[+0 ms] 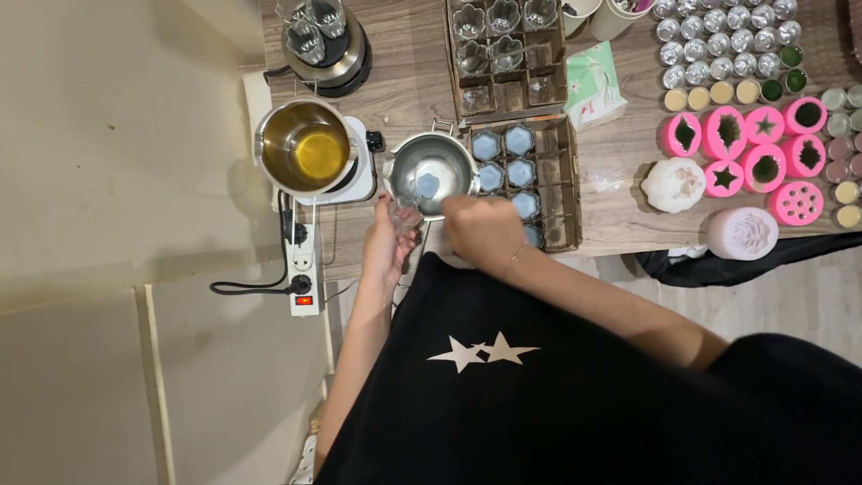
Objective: The recorder is preparing wicks and pouring melted wax into various silicone molds to create small candles.
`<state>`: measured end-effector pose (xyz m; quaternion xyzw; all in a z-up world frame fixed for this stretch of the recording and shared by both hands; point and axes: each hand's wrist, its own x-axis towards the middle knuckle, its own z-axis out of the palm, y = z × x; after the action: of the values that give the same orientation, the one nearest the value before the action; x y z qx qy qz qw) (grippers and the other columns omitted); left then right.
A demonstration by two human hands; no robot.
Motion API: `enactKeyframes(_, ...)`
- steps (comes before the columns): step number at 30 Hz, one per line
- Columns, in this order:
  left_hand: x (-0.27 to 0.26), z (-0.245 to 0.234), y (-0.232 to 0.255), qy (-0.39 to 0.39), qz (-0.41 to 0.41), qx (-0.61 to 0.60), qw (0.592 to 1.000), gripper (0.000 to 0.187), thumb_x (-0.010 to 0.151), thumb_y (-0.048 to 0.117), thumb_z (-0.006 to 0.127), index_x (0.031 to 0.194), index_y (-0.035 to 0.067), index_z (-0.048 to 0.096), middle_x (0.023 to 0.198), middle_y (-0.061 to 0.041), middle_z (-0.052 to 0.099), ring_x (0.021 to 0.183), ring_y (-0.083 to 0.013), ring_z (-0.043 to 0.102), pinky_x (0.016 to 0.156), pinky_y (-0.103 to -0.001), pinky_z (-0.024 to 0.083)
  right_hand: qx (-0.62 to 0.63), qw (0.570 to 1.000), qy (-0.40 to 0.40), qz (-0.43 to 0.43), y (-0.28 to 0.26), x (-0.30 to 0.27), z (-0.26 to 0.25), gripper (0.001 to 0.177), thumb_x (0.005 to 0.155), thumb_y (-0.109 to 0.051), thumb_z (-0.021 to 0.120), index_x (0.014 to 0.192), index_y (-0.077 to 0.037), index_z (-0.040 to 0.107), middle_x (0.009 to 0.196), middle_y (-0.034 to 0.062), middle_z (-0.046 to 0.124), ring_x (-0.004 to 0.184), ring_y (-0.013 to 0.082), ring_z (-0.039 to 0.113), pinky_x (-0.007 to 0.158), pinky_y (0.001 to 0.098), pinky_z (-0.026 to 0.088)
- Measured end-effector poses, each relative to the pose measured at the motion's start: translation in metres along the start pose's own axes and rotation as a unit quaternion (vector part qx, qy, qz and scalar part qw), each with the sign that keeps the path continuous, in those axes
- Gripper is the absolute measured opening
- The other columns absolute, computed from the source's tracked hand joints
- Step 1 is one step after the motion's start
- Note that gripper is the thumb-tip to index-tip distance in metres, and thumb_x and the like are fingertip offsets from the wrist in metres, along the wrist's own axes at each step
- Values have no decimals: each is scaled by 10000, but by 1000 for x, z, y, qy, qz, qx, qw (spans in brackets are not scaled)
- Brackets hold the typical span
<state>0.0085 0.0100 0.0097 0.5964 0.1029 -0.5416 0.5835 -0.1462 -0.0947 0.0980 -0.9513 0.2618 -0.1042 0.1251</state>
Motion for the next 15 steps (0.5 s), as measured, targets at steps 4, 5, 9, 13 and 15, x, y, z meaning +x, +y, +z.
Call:
enactKeyframes(4,-2,-19,-3,-94,39,16,995,615,1082,511,427,1222,-56,621,977,-126,698,669,-141,618,577,-250,491,64,994,74,43,13,1,-12,139,952,-174,651,871,-96,733,778,99,719,642,296,697,603,406,563)
enactKeyframes(5,-11,-17,1,-116,56,50,990,553,1053,472,423,1295,4,593,1071,-120,690,757,-154,651,659,-267,533,83,992,79,61,18,-1,-10,129,941,-189,649,915,-109,747,820,98,725,677,303,705,636,415,570)
enactKeyframes(9,-53,-11,21,-207,68,78,973,469,1020,320,526,1419,75,526,1291,-118,618,1023,-175,689,880,-303,568,36,987,27,151,36,-20,7,163,915,-253,684,970,-133,779,831,138,689,767,361,693,681,467,561)
enactKeyframes(13,-58,-18,21,-283,106,141,943,593,895,67,709,1435,88,463,1289,-79,559,1084,-171,659,940,-290,531,57,975,6,213,38,-35,-2,208,962,-279,677,1065,-126,772,888,185,659,809,382,679,726,487,549)
enactKeyframes(15,-56,-15,17,-252,142,191,938,601,862,3,731,1415,96,514,1281,-102,591,1104,-165,659,954,-288,540,154,962,46,223,42,-41,-13,227,995,-228,629,1141,-117,761,961,187,679,865,406,669,767,500,532)
